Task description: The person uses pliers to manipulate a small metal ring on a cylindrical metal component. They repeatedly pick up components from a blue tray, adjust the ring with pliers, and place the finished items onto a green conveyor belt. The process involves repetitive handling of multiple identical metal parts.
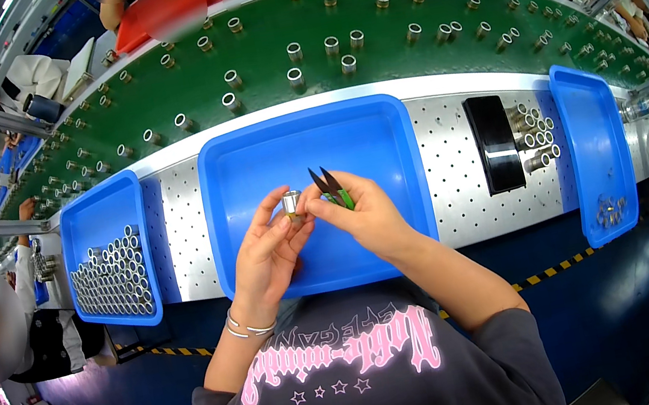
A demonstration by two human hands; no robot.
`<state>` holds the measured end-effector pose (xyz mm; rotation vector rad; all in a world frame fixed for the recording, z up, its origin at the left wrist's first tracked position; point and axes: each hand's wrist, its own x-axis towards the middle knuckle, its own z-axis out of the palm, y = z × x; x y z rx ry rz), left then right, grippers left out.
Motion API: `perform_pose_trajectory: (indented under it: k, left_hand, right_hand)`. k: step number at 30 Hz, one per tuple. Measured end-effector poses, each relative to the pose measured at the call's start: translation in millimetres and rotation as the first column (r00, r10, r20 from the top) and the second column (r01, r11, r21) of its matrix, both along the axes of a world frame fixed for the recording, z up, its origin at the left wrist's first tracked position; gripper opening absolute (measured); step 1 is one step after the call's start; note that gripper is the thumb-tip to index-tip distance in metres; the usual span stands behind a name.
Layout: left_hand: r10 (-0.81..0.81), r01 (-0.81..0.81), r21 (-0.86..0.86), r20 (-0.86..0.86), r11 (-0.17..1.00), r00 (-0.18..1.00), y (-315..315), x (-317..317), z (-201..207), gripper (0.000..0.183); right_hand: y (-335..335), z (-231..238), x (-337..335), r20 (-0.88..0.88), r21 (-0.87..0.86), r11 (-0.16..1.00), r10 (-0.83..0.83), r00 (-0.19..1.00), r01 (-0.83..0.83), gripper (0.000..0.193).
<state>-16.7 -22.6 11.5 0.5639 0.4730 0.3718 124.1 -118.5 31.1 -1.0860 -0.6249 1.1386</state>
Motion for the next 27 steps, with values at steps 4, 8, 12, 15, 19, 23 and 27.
perform_pose_trajectory:
  k: [4,8,12,15,19,23,27]
  left_hand:
    - [-0.008,0.010,0.113,-0.017,0.994,1.000,-3.4,-0.3,-3.1,0.043]
    - [-0.008,0.013,0.120,-0.041,0.993,0.999,-3.3,-2.0,-4.8,0.042]
    - [-0.010,0.009,-0.021,-0.020,1.000,1.000,-1.0,-5.4,-7.9,0.043]
    - [0.007,-0.008,-0.051,-0.026,0.999,1.000,-1.3,-3.1,-2.9,0.044]
    - [0.031,-0.030,0.014,-0.051,0.999,0.998,-3.3,-2.4,-3.5,0.046]
    - [0.038,-0.037,0.023,-0.063,0.999,0.997,-1.5,-3.8,-6.3,0.047]
    - [0.052,-0.030,0.201,-0.105,0.979,0.993,-1.6,-2.7,-6.1,0.048]
  right_hand:
    - [-0.2,-0.5,-4.7,0.013,0.016,1.000,0.018,1.000,-0.018,0.008]
    - [-6.9,-5.7,-3.2,0.004,-0.022,1.000,-0.019,1.000,0.019,0.009]
    - [-12.4,-9.5,2.6,0.090,-0.056,0.994,-0.088,0.992,0.094,0.010]
    - [-13.3,-10.5,-1.8,0.167,-0.037,0.993,-0.103,0.981,0.110,0.009]
    - [-13.3,-10.3,-5.2,0.231,-0.044,0.996,-0.071,0.970,0.084,0.009]
    - [-17.6,-10.1,-3.4,0.233,-0.045,0.992,-0.107,0.967,0.121,0.009]
    - [-23.7,-7.4,4.9,0.492,-0.104,0.979,-0.104,0.864,0.177,0.016]
